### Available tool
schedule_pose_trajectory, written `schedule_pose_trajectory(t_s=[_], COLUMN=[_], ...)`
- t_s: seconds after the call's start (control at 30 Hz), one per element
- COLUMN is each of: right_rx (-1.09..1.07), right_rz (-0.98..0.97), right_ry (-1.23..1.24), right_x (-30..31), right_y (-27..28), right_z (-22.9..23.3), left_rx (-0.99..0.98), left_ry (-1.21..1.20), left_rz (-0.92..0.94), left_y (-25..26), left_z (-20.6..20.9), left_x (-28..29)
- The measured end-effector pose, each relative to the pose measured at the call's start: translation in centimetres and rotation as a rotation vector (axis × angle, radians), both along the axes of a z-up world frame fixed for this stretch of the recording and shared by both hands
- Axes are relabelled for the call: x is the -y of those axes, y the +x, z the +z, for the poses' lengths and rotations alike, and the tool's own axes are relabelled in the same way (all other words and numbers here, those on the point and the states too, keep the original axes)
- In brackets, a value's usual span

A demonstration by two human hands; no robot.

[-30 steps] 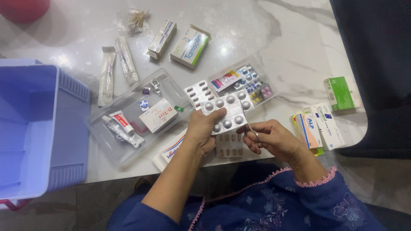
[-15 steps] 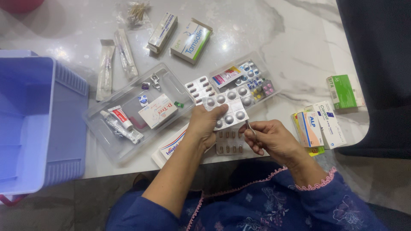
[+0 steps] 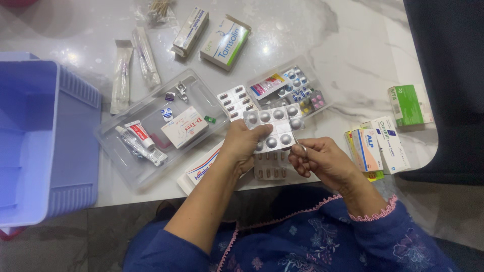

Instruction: The person organizes various medicines on a table. They open boxes, remove blister packs, use scissors to cut open the packaging, and place the items into a blue plastic container.

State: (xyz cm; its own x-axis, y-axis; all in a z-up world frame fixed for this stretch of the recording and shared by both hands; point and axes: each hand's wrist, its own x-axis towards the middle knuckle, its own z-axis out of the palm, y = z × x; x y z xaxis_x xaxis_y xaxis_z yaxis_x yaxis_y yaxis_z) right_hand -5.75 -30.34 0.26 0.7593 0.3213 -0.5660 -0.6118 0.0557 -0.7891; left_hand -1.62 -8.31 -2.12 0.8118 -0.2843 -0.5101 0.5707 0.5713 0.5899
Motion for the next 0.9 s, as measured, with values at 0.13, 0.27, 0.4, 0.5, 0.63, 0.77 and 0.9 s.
schedule_pose_trajectory(t_s=[0.13, 0.27, 0.4, 0.5, 0.63, 0.77, 0.9], right_rx=[0.02, -0.019, -0.025, -0.015, -0.013, -0.012, -0.026], right_rz=[0.021, -0.014, -0.035, -0.028, -0.032, -0.05, -0.062], right_ry=[0.003, -0.033, -0.087, -0.051, -0.036, -0.04, -0.028], right_x=[0.0, -0.3, -0.7, -0.7, -0.5, -0.9, -1.0], right_y=[0.2, 0.1, 0.1, 0.3, 0.6, 0.7, 0.8], right_z=[0.0, -0.1, -0.4, -0.7, -0.8, -0.6, -0.5], left_rx=[0.004, -0.012, -0.017, -0.027, -0.029, -0.038, -0.025], left_ry=[0.022, 0.012, 0.058, 0.071, 0.087, 0.086, 0.061], left_rz=[-0.018, -0.017, -0.014, -0.034, -0.037, -0.031, -0.017], left_y=[0.1, 0.1, 0.3, 0.4, 0.4, 0.6, 0.6], left_z=[-0.1, -0.1, -0.3, -0.4, -0.4, -0.5, -1.0], left_x=[0.0, -0.2, -0.1, -0.1, 0.0, -0.1, 0.0])
